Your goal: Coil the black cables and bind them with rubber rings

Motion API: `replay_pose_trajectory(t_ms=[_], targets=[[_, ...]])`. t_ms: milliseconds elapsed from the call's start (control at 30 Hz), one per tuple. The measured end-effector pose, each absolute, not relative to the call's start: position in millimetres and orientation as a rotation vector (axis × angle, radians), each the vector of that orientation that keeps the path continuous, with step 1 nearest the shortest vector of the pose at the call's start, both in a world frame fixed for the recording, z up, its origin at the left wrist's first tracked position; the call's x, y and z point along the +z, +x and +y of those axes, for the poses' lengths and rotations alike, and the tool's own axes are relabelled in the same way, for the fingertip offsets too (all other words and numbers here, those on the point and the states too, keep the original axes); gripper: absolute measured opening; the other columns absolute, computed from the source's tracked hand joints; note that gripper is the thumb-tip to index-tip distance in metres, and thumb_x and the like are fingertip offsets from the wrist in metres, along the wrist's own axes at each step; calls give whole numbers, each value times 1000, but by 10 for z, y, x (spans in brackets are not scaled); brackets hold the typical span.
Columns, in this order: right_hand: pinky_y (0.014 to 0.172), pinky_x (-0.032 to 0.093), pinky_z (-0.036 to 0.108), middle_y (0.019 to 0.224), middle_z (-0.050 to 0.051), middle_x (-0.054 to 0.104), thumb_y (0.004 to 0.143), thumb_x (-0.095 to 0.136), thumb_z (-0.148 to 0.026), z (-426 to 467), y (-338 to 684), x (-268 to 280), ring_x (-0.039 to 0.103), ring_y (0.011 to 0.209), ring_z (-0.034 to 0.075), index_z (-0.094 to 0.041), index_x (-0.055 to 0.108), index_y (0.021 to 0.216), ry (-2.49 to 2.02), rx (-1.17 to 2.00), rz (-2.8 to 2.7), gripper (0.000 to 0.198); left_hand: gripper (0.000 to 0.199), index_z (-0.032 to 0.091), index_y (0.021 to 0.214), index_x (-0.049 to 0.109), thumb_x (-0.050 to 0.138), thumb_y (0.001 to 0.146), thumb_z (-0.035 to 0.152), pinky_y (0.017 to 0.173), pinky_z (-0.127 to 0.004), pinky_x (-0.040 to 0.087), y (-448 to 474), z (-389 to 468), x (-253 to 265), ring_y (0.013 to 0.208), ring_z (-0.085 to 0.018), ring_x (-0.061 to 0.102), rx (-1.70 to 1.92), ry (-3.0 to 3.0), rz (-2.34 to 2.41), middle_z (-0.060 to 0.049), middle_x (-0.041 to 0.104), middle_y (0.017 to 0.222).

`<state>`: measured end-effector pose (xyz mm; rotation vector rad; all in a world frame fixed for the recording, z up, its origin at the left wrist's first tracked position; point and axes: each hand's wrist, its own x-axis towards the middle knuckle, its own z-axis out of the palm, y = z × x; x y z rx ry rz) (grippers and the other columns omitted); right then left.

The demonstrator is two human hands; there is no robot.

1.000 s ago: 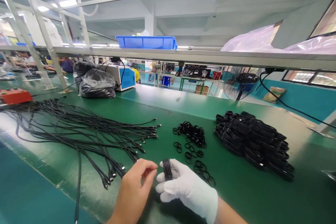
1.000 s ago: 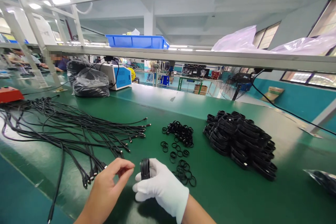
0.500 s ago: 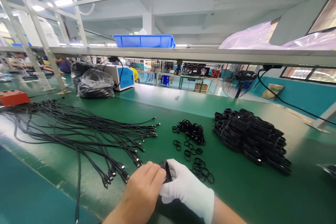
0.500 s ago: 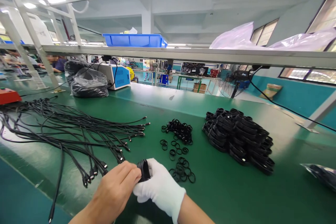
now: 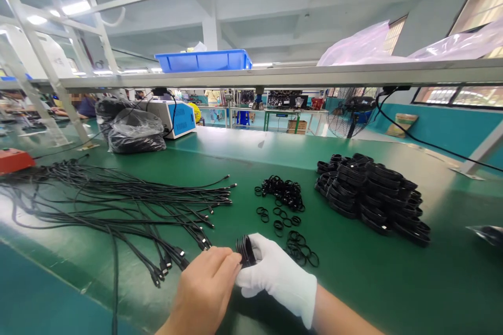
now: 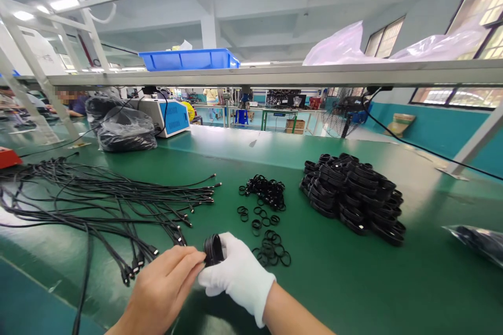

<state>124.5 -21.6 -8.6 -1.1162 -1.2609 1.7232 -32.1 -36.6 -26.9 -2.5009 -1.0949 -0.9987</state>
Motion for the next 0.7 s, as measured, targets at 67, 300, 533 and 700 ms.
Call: replay_pose_trajectory(t_ms=[67,300,533,700], targets=[[50,29,20,62,-7,41,50,60,-9,-225,1235,-73,36,58,6,-16,43,70,-1115,1684,-1295,27,16,17,90,57,46,85,7,65,-29,43,-304,-378,-258,69,-18,58,-923,-2472,-1056,-5,64,80],[54,29,22,65,-7,40,53,62,-15,-201,1294,-249,33,63,8,-18,44,71,-1165,1359,-1549,26,23,16,71,57,40,79,3,53,-31,38,-202,-405,-125,57,-20,53,-628,-2432,-905,-5,58,63],[53,32,22,69,-6,45,53,66,-19,-223,1315,-213,36,62,9,-18,43,74,-1142,1476,-1555,32,16,19,64,48,44,70,6,54,-23,38,-219,-291,72,59,-14,49,-658,-2949,-1540,2,55,65],[51,30,21,65,-7,43,51,70,-19,-220,1314,-185,34,60,8,-18,43,72,-1170,1399,-1591,35,15,20,61,47,43,64,6,54,-21,36,-226,-298,167,59,-12,46,-746,-3176,-1903,4,51,61]])
